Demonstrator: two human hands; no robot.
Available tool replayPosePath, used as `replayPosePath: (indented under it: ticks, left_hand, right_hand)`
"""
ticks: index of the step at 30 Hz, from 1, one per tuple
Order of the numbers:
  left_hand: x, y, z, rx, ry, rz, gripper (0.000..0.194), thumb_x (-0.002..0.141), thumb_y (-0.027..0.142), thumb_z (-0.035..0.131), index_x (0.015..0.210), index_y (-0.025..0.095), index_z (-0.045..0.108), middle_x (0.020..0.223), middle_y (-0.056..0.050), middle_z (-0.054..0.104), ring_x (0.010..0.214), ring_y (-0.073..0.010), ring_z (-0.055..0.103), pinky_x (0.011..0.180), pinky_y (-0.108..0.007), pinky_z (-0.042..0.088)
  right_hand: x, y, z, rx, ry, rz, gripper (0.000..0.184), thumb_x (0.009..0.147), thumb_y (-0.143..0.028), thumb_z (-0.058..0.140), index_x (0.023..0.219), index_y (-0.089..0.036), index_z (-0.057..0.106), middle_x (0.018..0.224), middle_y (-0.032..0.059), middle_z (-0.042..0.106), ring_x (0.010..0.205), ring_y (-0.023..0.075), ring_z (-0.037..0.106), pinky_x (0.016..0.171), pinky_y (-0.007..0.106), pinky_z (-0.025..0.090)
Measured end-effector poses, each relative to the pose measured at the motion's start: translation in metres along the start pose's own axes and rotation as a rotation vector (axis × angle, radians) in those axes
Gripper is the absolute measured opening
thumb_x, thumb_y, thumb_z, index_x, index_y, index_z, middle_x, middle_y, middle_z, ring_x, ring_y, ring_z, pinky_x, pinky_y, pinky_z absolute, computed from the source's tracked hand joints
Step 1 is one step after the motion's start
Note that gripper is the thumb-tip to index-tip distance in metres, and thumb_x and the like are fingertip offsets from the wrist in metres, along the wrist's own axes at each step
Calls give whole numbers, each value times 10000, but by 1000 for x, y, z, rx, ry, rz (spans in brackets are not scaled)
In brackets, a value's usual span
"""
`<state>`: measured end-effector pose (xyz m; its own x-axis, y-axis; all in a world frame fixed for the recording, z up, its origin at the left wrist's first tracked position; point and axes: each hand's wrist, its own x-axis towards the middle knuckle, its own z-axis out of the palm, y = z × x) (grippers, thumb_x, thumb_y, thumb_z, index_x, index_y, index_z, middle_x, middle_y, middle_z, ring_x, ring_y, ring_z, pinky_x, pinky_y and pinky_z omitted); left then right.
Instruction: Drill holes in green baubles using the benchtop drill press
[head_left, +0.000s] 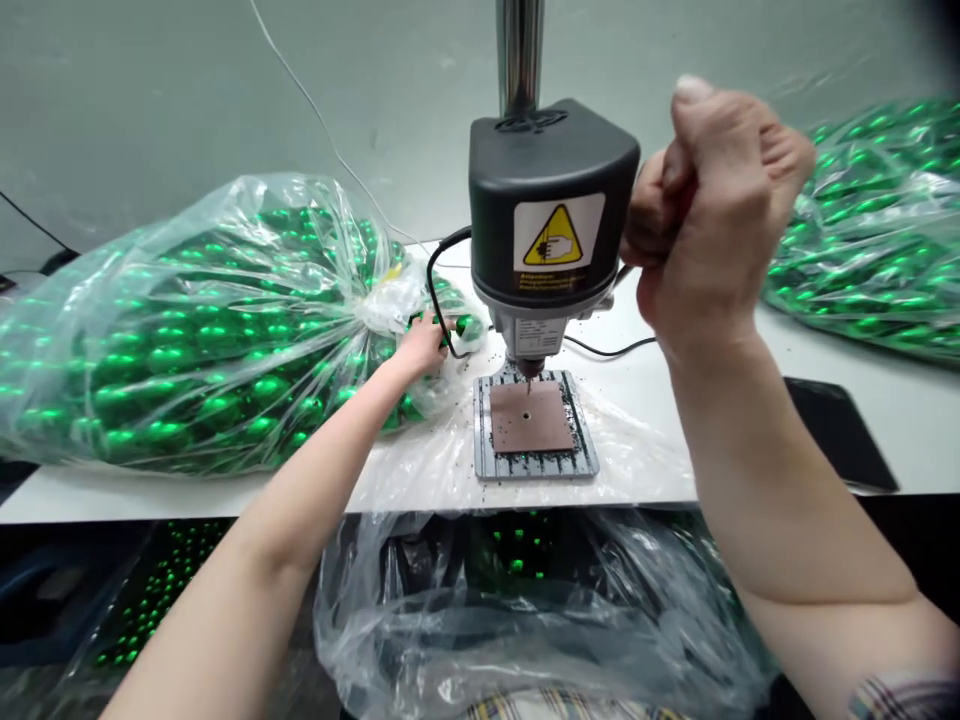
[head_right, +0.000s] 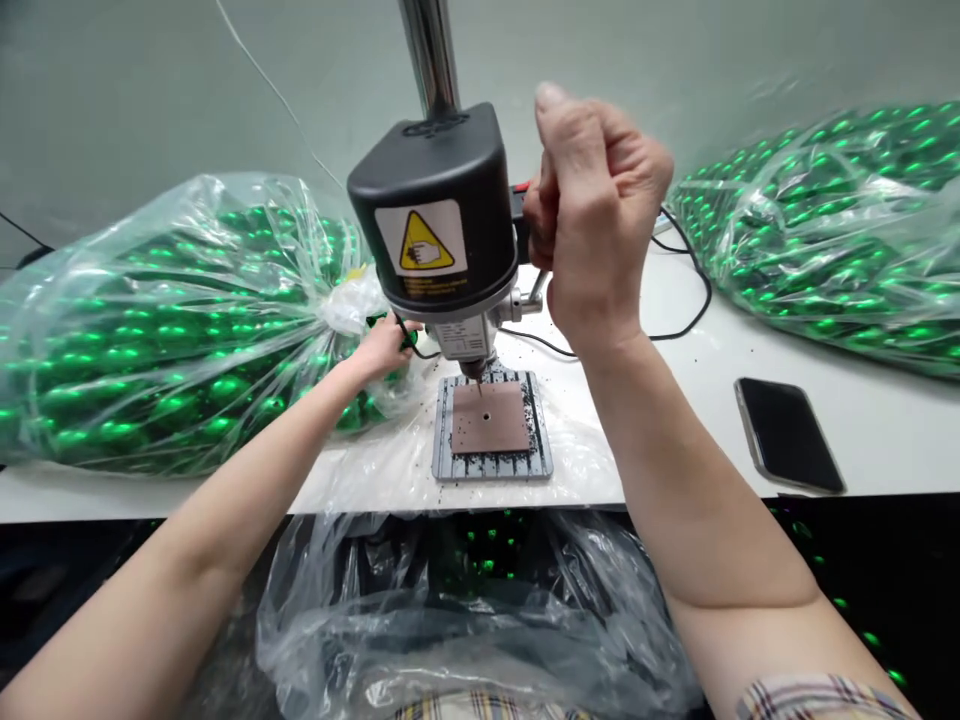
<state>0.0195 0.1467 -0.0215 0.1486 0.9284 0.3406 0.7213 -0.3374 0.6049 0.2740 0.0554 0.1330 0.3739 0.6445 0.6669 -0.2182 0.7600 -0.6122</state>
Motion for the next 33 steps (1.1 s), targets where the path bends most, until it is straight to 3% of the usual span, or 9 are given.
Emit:
replayPosePath:
  ticks: [4, 8, 13, 16, 19, 21, 23, 29, 33]
  left_hand:
    - [-49, 19, -35, 333, -91, 79, 435, 740, 106, 638, 1160, 193, 715, 1212, -162, 568, 1183, -391, 533, 1042, -532, 420]
    - [-101, 45, -62, 410, 100, 136, 413, 855, 209, 602, 1261, 238, 668, 1303, -153, 535, 1234, -364, 509, 1080, -529, 401]
    - [-168, 82, -79, -147, 240, -13, 392, 842, 371, 679, 1213, 243, 671, 1069, -57, 620, 1006, -230, 604, 943, -368, 517]
    - [-214, 100, -79, -525, 63, -203, 437, 847, 474, 689, 1211, 233, 668, 926, -24, 636, 778, -161, 594, 704, -269, 547]
    - [-258, 112, -74, -676, -162, -313, 470, 813, 493, 741, 1202, 234, 687, 837, -14, 637, 699, -148, 589, 627, -255, 550]
    - [-283, 116, -72, -704, -227, -356, 462, 785, 481, 777, 1173, 239, 711, 823, -14, 640, 697, -150, 602, 633, -264, 566]
    - [-302, 116, -73, -738, -192, -400, 457, 765, 471, 799, 1154, 244, 724, 854, -21, 656, 709, -150, 616, 636, -268, 579]
    - [-324, 103, -100, -1034, 183, -538, 527, 648, 507, 872, 1060, 222, 708, 771, -6, 671, 593, -129, 601, 524, -239, 527]
    - [-327, 98, -122, -1152, 298, -644, 495, 771, 678, 693, 877, 196, 660, 664, -30, 661, 478, -123, 523, 460, -264, 472]
  right_hand:
    - [6, 6, -5, -29, -20, 76, 507, 955, -357, 638, 559, -244, 343, 441, -65, 289, 374, 77, 214, 345, 280, 138]
    - [20, 23, -13, -153, -48, 187, 508, 957, -538, 599, 644, -248, 323, 500, -73, 364, 426, 76, 195, 376, 283, 149]
    - [35, 32, -18, -270, -122, 226, 484, 958, -632, 520, 710, -251, 353, 527, -88, 415, 439, 68, 253, 403, 267, 224]
    - [37, 20, -24, -385, -105, 294, 348, 1011, -516, 509, 818, -249, 395, 595, -93, 487, 469, 59, 352, 452, 237, 298]
    - [22, -5, -41, -478, -23, 27, 268, 945, -353, 679, 883, -252, 439, 854, -30, 590, 657, 57, 533, 597, 217, 440]
    - [-5, -26, -60, -518, -3, -264, 275, 896, -348, 743, 918, -257, 485, 917, 16, 593, 769, 91, 574, 678, 233, 475]
    - [-48, -46, -82, -478, -60, -289, 226, 931, -396, 690, 946, -267, 504, 777, -12, 562, 681, 119, 550, 632, 270, 470]
    - [-204, -92, -150, -574, -500, 240, 221, 828, -408, 768, 787, -220, 660, 598, -18, 642, 515, 149, 598, 489, 288, 476]
    - [-277, -120, -191, -657, -390, 343, 278, 900, -384, 683, 686, -207, 659, 575, -3, 639, 505, 146, 598, 511, 284, 495]
